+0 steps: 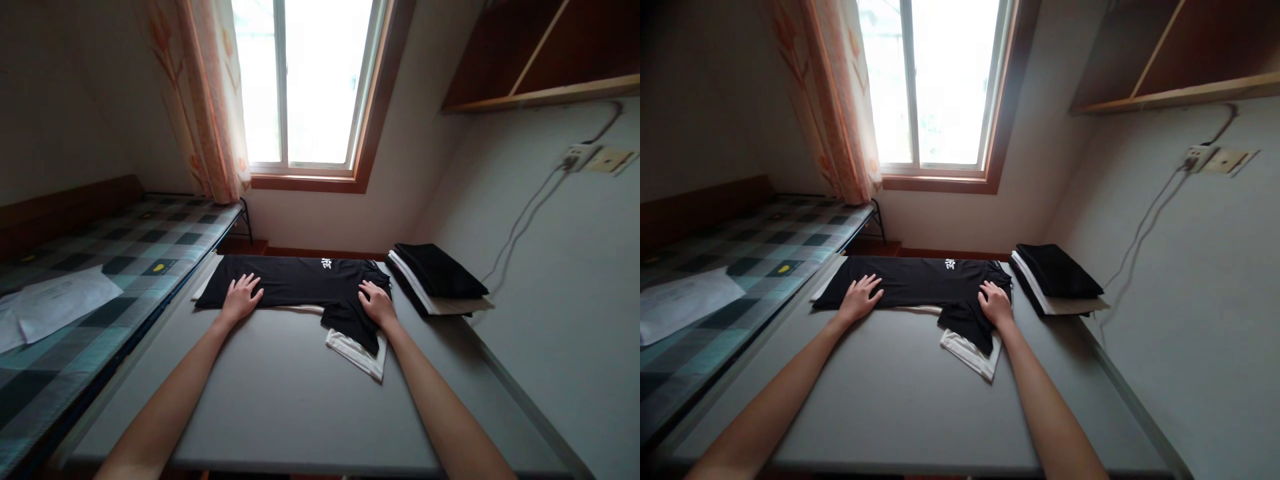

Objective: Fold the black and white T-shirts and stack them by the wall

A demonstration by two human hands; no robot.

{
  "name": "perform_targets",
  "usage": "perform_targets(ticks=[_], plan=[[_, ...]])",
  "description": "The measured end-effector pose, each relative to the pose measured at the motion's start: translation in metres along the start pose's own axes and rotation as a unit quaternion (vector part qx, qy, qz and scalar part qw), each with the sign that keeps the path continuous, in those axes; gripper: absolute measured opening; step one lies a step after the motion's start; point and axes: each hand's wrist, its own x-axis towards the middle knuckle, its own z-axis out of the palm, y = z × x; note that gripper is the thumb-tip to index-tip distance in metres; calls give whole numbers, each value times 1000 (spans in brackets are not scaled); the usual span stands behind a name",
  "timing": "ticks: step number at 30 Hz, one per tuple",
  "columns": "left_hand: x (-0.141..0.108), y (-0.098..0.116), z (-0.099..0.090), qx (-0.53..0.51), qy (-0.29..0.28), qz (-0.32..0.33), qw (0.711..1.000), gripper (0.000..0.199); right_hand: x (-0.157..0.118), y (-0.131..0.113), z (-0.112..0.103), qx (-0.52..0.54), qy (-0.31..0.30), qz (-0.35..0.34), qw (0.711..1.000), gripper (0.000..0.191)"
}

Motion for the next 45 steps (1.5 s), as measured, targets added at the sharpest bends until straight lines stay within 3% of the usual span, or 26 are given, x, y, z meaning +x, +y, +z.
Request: perform_targets(ticks=[11,24,26,29,34,38,45], plan=[[2,-2,5,14,-14,1,1000,50,-13,2,-7,-16,-52,8,998,43],[2,-5,6,-3,2,5,1000,46,-13,3,-5,-10,-43,2,999,43],[2,-4,4,-28,26,38,999,41,-13,4,-5,-1,-31,-5,999,42],[1,3,0,-81,57,137,986,34,-13,7,-6,21,-10,-11,1000,39],[-4,21,-2,-122,21,257,959,26,-14,8,-8,53,11,-12,998,34],[-5,24,-1,-140,5,265,954,22,-15,7,-9,65,18,-15,998,32],[-4,22,1,-167,19,208,964,26,-17,15,-30,20,1,16,1000,26]])
